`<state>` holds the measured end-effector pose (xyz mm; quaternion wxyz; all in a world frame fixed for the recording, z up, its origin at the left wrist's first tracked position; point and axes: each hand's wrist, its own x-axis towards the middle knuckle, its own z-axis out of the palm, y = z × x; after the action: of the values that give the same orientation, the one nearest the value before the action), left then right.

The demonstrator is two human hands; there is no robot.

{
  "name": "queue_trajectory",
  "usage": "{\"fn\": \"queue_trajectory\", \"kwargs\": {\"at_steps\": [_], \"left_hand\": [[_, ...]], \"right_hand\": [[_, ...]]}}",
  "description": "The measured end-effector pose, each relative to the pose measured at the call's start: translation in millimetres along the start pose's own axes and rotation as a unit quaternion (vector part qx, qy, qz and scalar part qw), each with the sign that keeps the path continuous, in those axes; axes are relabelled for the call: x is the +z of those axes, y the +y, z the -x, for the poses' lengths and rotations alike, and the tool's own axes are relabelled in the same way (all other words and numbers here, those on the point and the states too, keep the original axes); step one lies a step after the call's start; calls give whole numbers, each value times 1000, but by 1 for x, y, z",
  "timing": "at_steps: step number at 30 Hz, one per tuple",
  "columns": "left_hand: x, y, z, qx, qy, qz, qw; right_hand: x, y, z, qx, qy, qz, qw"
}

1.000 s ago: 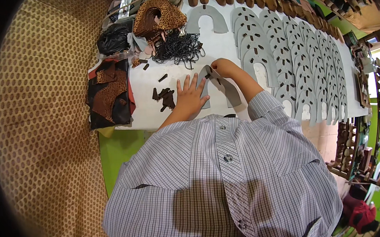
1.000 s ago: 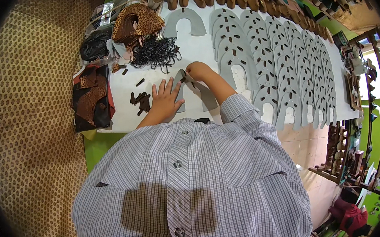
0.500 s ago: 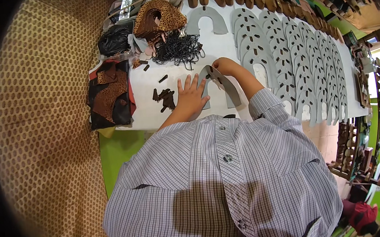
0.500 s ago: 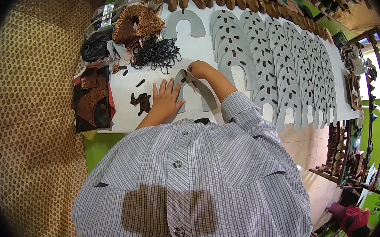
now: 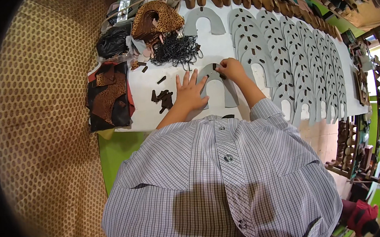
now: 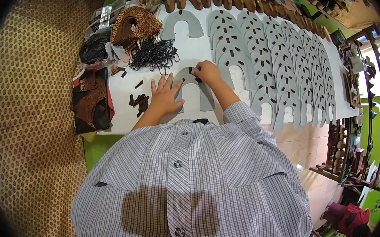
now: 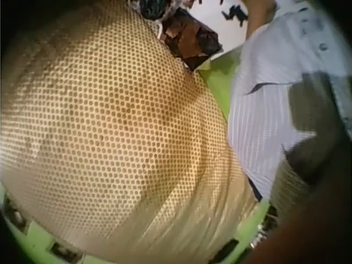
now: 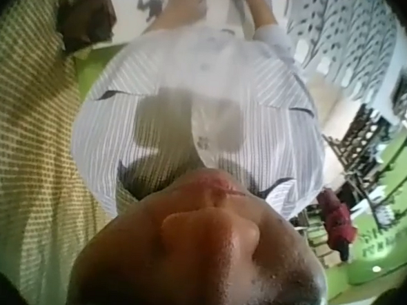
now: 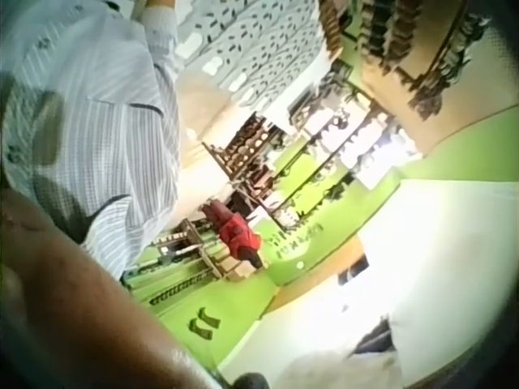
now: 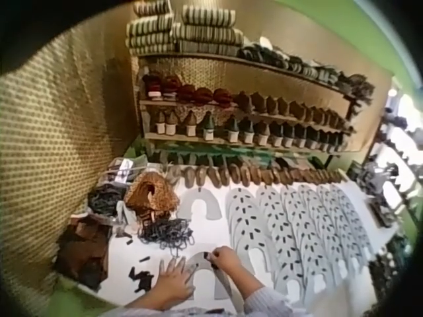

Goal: Assembling shoe upper components by manually aligning and sticking parts together on a workbench.

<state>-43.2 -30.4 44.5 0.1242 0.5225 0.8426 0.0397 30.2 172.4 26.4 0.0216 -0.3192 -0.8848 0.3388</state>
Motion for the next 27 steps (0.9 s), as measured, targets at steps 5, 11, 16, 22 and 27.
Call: {"fn": "queue_trajectory", "kwargs": {"at_steps": [5,11,16,22,27], "left_hand": [[1,-1,-1,1,5,3,1000],[10,-7,-7,5,21,44,999],[16,-10,-29,34,187,62,980],[12,-12,-41,125,254,12,959],[16,-10,-43,139,276,24,951]], "right_hand": [[6,-2,10,-15,105,29,994],[-2,-9,41,-111,158,65,979],[20,1,61,-151,194,57,968],[28,13,66,-172,214,41,961],[29,15,68,-155,200,62,965]]}}
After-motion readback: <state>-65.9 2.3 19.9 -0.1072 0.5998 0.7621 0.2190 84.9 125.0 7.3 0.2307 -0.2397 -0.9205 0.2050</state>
